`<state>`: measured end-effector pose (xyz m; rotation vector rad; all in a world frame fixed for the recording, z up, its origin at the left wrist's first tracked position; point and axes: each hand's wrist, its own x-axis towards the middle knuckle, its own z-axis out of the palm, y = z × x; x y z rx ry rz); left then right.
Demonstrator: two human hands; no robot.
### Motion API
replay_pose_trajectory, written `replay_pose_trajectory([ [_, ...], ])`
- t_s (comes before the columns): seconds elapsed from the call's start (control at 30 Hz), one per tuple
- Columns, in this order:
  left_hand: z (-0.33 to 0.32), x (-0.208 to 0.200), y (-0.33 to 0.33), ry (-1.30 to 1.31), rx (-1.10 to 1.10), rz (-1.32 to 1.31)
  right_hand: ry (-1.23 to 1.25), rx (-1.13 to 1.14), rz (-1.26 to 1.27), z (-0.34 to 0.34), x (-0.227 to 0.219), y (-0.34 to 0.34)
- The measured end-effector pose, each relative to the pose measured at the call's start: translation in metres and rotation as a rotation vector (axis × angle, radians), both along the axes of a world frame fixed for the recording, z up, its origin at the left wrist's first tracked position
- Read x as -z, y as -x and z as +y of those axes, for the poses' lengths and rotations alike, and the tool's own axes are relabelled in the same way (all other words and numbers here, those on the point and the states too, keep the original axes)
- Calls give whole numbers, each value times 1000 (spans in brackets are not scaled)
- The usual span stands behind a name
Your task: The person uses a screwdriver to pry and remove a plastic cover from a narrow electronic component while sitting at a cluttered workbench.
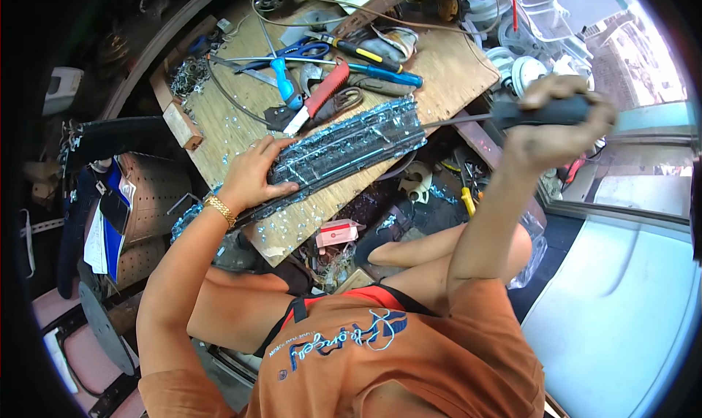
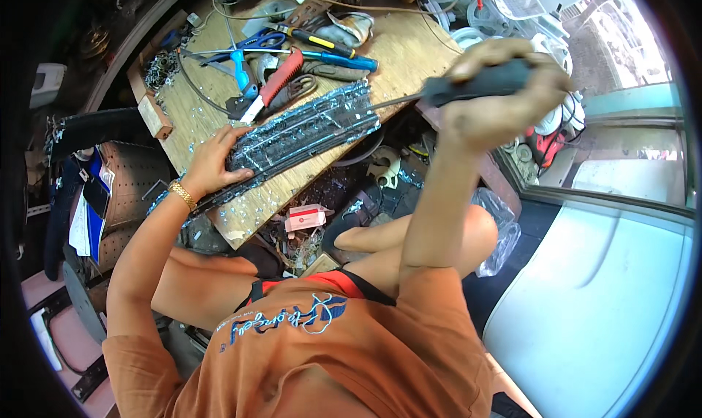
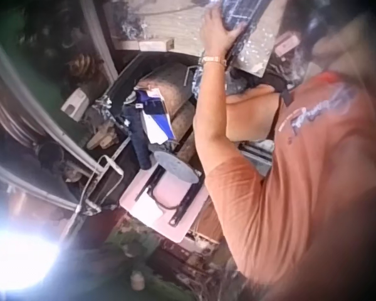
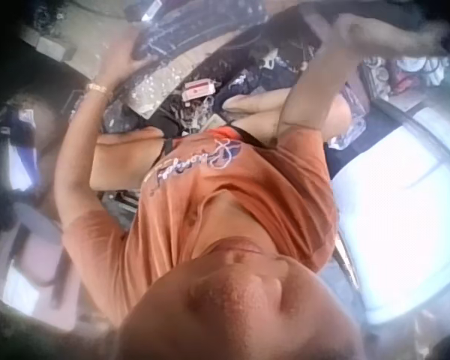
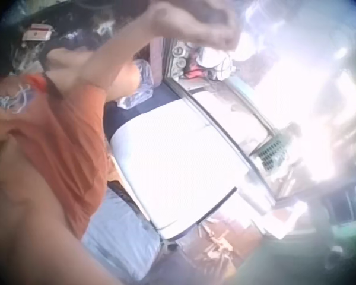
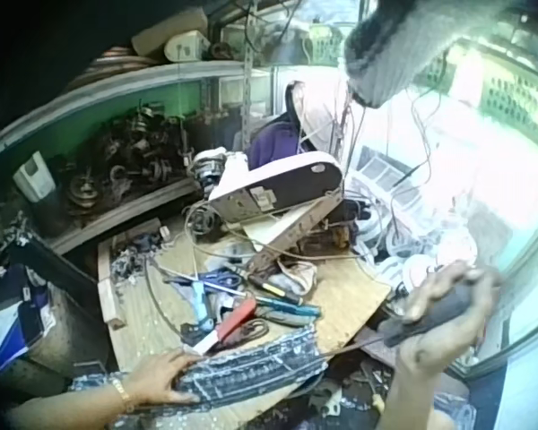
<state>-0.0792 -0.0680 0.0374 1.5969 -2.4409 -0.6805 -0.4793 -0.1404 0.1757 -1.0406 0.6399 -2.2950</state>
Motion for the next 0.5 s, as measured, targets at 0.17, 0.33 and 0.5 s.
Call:
replay_pose_trajectory([
  [0.17,-9,5,9,86,59,46,102,-277,-234,13,-37,87],
  [0.33,1,-1,1,-104,-27,-66,-40,149,107,-10,-1,14],
  [0.5,-11,-3,11,-37,15,-11,23,-123,-108,18,-36,94],
])
